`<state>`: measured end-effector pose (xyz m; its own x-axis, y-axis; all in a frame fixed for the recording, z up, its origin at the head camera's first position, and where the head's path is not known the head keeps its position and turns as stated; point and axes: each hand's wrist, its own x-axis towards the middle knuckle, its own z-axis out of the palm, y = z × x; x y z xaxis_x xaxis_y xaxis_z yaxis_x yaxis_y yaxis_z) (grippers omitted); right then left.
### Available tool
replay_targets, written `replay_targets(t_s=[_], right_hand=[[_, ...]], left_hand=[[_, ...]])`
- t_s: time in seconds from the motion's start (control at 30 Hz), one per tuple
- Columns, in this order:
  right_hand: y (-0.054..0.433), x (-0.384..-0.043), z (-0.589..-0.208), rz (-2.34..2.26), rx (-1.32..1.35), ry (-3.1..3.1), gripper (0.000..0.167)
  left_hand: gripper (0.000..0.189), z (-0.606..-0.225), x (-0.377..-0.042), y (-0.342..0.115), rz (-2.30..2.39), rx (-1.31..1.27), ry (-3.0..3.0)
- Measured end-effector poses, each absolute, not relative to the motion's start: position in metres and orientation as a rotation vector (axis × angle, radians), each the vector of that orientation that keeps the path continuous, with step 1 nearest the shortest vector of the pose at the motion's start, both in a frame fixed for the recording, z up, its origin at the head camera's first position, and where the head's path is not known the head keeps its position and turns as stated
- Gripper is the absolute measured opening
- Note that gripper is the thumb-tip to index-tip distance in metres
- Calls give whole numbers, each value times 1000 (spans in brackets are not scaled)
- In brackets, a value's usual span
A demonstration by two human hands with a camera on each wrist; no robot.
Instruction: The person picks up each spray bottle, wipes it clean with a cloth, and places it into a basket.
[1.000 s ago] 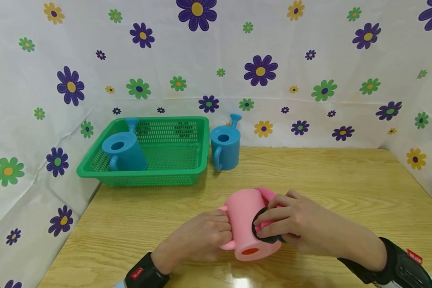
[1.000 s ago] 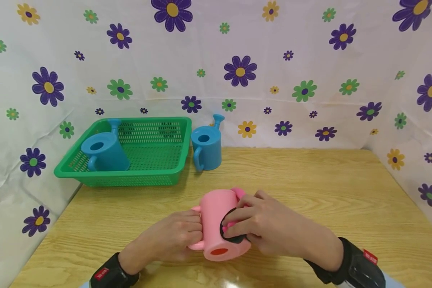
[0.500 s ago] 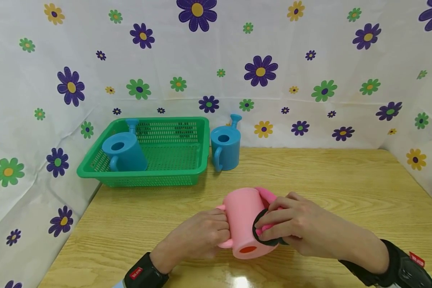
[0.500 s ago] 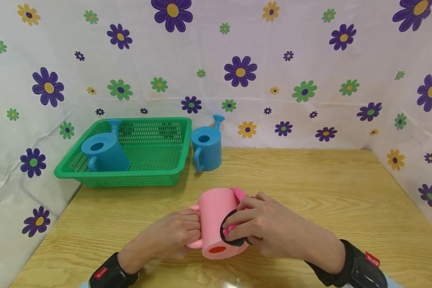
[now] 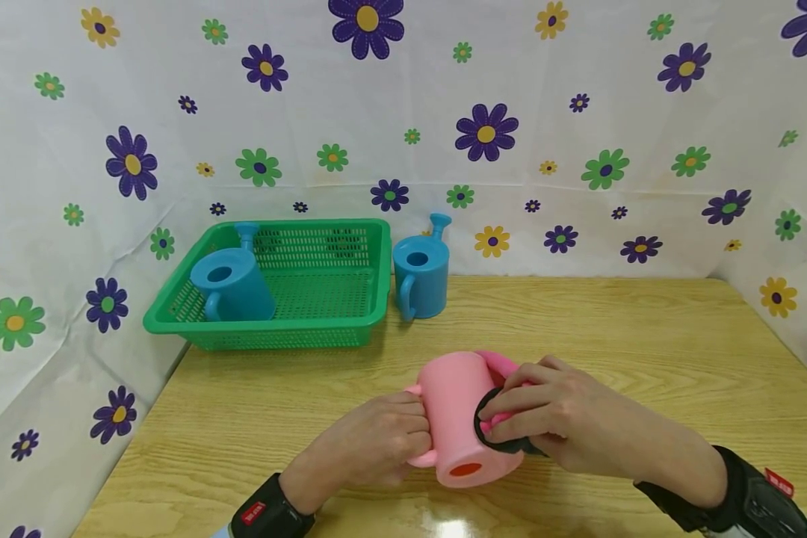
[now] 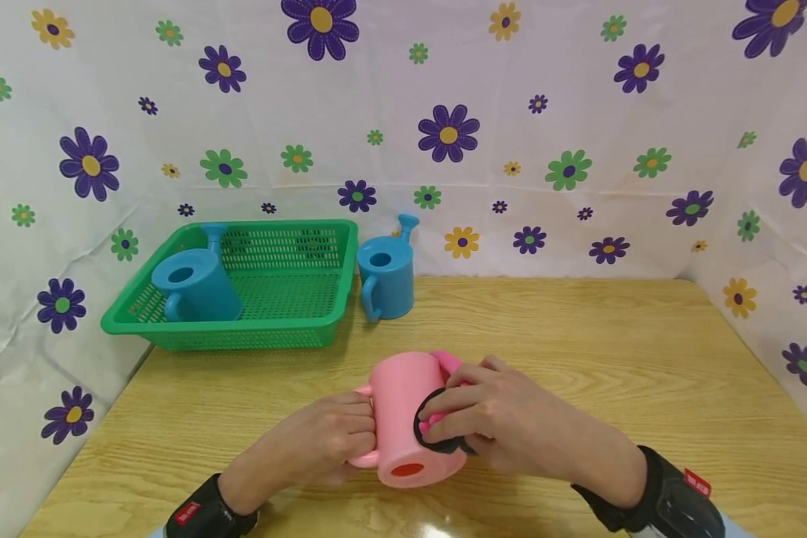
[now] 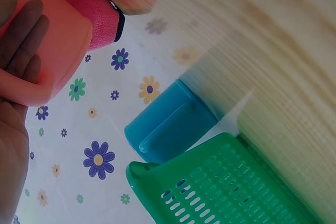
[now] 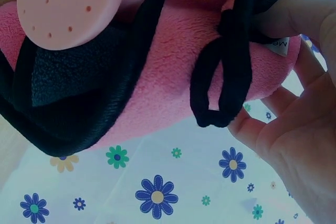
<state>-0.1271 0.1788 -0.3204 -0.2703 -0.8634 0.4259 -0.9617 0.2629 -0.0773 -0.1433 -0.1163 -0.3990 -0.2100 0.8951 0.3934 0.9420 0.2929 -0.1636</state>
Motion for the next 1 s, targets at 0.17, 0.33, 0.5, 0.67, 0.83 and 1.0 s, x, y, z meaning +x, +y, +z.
replay_targets(t_s=[0.17,0.33,0.5,0.67,0.83,1.0], right_hand=[[180,-129,-320,462,1669,-2251,48],[182,-132,-320,466,1648,-2281,52],[183,-140,-325,489,1621,-2239,54],[188,-149,-331,538,1571,-2227,55],[193,-159,-337,549,1507,-2245,55],[199,-168,-342,534,1458,-2257,52]], left_hand=[[35,-398,-141,-114,-173,-1668,-2124],[33,-397,-138,-112,-171,-1677,-2119],[35,-396,-137,-109,-191,-1688,-2063],[34,-395,-133,-107,-216,-1716,-2095],[34,-395,-130,-106,-196,-1712,-2136],[32,-395,-129,-105,-206,-1719,-2122]])
